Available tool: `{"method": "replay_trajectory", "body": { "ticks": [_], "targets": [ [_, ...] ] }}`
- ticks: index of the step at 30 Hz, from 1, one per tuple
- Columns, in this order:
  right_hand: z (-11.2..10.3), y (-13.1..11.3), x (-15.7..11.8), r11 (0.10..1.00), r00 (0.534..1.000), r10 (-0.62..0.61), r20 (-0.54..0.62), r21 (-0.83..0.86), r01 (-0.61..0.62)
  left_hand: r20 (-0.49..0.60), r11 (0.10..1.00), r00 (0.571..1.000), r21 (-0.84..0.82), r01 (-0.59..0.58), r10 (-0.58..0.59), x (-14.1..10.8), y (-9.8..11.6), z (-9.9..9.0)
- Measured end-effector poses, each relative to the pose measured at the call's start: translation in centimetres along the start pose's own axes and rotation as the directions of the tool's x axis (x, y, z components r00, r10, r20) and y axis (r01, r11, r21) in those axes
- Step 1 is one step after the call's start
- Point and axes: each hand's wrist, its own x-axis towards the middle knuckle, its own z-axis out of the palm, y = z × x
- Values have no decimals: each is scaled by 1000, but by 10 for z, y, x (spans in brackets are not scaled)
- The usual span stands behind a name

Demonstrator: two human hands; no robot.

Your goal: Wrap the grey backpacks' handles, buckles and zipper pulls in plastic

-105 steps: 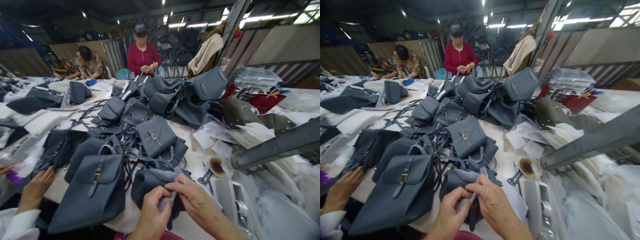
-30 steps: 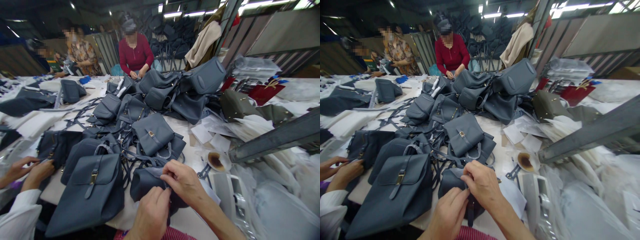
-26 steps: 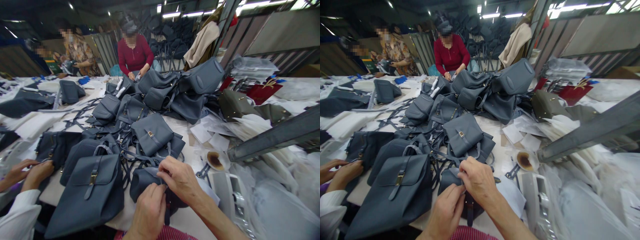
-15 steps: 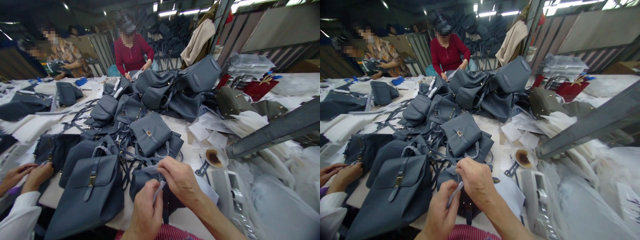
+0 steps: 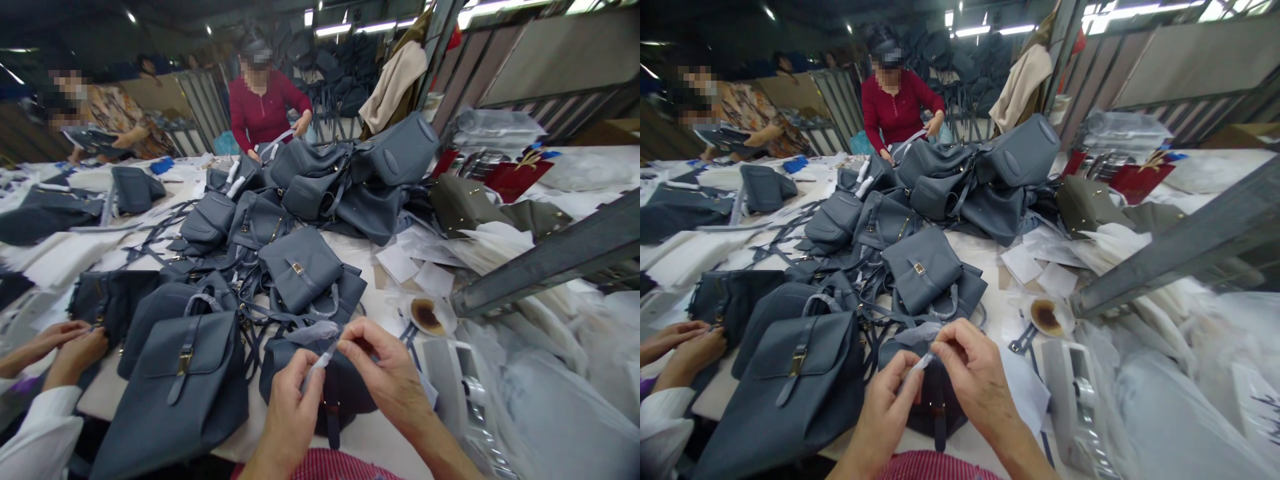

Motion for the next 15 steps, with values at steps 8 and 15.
{"method": "replay_trajectory", "body": {
  "ticks": [8, 15],
  "targets": [
    [-6, 33, -49, 817, 910, 408, 73, 416, -400, 49, 999, 998, -11, 33, -32, 0, -6, -1],
    [-1, 0, -16, 978, 985, -170, 19, -117, 171, 115, 702, 831, 479, -526, 544, -8, -18, 5]
  ]
}}
